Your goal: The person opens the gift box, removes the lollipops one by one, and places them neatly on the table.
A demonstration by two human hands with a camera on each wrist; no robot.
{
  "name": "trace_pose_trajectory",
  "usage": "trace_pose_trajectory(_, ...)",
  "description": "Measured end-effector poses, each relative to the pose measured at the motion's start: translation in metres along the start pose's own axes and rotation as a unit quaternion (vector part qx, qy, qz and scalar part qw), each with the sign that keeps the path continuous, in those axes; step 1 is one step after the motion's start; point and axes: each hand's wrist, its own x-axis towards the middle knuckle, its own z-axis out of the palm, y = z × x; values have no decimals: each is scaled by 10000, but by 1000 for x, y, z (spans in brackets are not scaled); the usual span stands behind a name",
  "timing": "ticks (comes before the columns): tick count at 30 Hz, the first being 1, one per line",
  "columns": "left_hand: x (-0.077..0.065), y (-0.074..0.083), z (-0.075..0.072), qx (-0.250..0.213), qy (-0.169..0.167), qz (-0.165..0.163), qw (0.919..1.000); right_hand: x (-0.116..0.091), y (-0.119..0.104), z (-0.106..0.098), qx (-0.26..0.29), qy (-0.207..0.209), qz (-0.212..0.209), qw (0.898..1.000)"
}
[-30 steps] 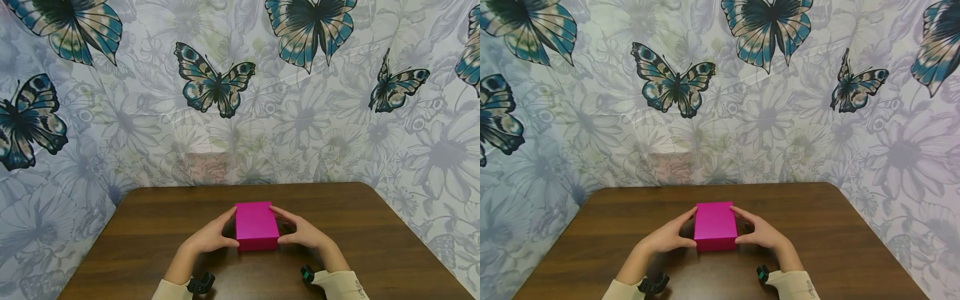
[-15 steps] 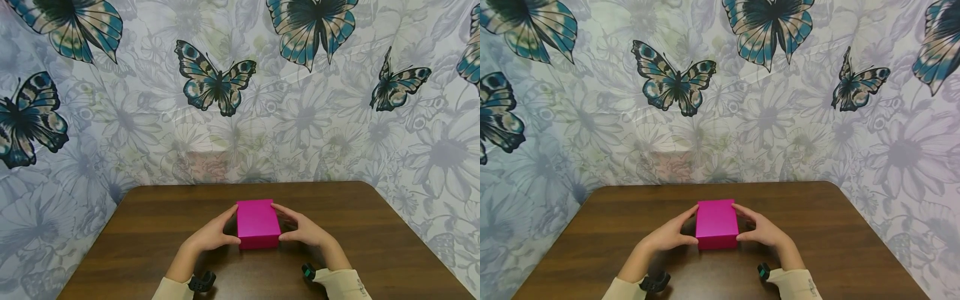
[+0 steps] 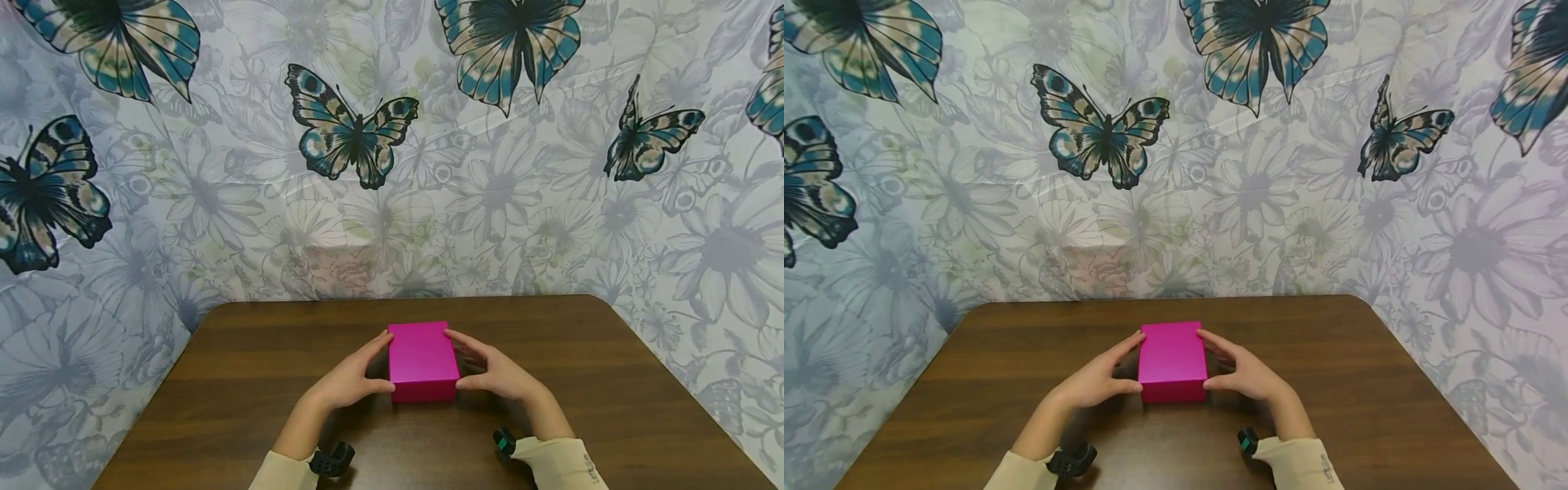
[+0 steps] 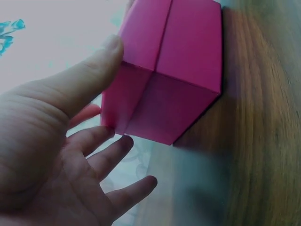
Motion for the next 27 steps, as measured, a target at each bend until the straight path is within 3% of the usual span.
trace_pose_trajectory(5, 0, -1, 2, -117, -18, 19, 9999, -1, 0, 0, 13, 9, 11, 10000)
trace_pose_trajectory(16, 1, 7, -1, -427, 306, 217, 9984, -2, -2, -4, 208, 68, -66, 9997)
trace_pose_trajectory(27, -1, 18, -9, -579, 538, 407, 9960, -6, -24, -10, -332, 462, -225, 9981)
